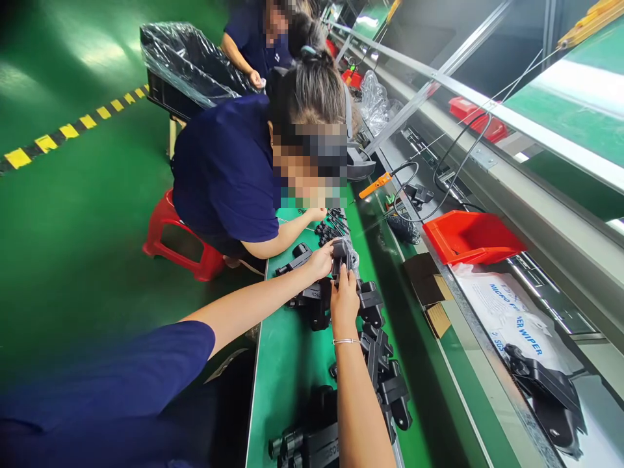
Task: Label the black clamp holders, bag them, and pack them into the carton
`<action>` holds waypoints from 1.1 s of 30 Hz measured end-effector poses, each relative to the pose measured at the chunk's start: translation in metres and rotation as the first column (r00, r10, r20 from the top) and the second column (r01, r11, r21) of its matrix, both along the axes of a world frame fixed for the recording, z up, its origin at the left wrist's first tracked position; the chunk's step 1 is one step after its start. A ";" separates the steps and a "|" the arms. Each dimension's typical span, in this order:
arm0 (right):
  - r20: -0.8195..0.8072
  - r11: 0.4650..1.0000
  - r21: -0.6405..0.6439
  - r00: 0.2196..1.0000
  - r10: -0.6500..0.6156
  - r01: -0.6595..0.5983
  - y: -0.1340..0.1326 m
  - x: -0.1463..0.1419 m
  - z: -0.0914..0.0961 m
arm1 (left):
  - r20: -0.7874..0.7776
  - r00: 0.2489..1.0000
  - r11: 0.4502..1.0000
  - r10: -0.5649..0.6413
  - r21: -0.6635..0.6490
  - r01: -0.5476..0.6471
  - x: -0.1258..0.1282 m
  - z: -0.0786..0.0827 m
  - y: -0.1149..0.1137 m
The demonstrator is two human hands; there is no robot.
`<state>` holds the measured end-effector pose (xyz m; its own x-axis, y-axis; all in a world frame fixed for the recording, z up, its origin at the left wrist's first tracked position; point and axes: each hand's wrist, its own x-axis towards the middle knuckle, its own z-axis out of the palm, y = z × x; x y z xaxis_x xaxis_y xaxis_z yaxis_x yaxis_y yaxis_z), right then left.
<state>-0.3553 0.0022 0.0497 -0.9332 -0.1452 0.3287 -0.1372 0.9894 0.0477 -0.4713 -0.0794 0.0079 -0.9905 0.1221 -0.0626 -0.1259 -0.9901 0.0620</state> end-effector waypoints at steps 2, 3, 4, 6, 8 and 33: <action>0.014 1.000 0.020 1.000 -0.014 0.013 -0.001 0.001 -0.001 | 0.017 1.000 1.000 0.003 0.002 -0.003 -0.003 -0.002 0.002; 0.023 0.999 0.031 1.000 -0.016 0.015 -0.002 0.001 -0.002 | 0.030 1.000 1.000 0.006 0.002 -0.006 -0.005 -0.003 0.003; 0.031 0.999 0.039 0.999 -0.015 0.014 -0.002 0.002 -0.004 | 0.047 0.999 1.000 0.013 0.003 -0.013 -0.006 -0.004 0.004; 0.037 0.999 0.048 0.999 -0.011 0.009 -0.002 0.002 -0.007 | 0.081 0.996 0.999 0.035 0.005 -0.035 -0.008 -0.005 0.006; 0.028 0.999 0.048 1.000 -0.009 0.007 0.000 0.002 -0.010 | 0.095 0.994 0.999 0.052 0.007 -0.053 -0.009 -0.005 0.009; -0.019 0.993 -0.114 0.999 -0.036 0.034 0.014 0.009 -0.017 | 0.108 0.994 1.000 -0.002 0.031 -0.001 -0.004 0.002 0.016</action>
